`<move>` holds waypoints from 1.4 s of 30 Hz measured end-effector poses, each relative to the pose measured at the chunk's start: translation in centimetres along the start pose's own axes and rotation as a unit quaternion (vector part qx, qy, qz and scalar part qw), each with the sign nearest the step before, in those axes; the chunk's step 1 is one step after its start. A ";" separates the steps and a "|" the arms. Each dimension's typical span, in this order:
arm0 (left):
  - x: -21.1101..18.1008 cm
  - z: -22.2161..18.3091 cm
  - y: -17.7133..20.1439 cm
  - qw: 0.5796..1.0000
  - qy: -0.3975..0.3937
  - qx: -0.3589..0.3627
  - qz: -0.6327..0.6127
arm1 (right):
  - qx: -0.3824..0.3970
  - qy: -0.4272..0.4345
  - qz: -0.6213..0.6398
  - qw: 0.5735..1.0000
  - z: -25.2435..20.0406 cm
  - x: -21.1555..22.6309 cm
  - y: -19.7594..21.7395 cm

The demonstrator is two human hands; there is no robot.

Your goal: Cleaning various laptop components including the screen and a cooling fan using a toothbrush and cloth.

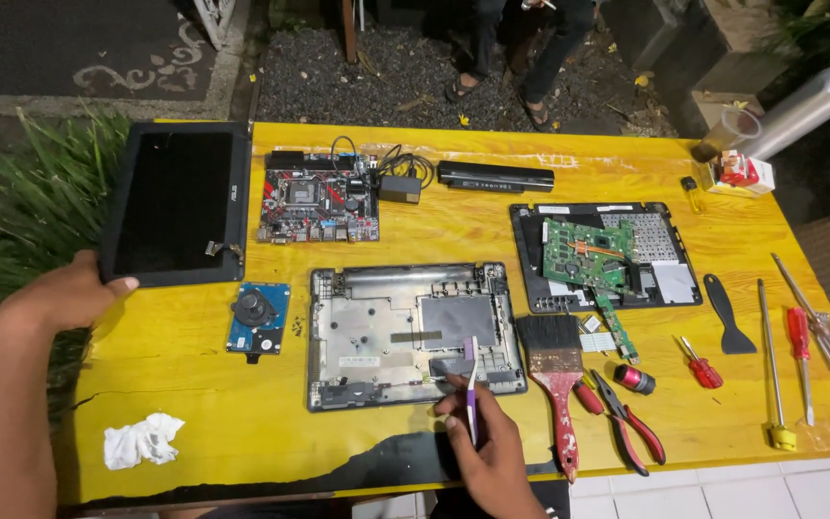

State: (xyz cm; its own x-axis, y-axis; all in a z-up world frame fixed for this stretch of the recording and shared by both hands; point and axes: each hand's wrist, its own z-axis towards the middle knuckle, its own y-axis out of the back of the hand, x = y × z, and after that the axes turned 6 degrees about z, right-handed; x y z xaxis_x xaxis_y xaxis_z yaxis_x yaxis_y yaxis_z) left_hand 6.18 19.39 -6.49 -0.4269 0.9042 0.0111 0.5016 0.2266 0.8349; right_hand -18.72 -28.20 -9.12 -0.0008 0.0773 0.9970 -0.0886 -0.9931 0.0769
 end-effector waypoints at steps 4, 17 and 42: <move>0.5 0.8 -0.1 1.000 -0.004 0.014 0.011 | 0.002 -0.014 -0.005 1.000 0.0 0.0 0.1; -9.3 -17.0 -8.5 0.952 -0.191 -0.213 -0.111 | -0.004 -0.020 -0.006 1.000 0.0 -0.1 0.0; -18.0 -19.3 -8.6 0.818 -0.373 -0.089 -0.429 | 0.032 -0.029 0.002 0.999 6.5 4.9 -2.5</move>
State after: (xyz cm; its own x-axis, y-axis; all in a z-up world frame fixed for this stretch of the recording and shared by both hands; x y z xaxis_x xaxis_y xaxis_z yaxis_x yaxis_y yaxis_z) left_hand -4.97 -5.81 -3.22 0.0474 0.4241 -0.9044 0.1120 0.8974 0.4267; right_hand -12.04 -25.90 -4.37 0.0577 0.0695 0.9959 -0.0253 -0.9971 0.0711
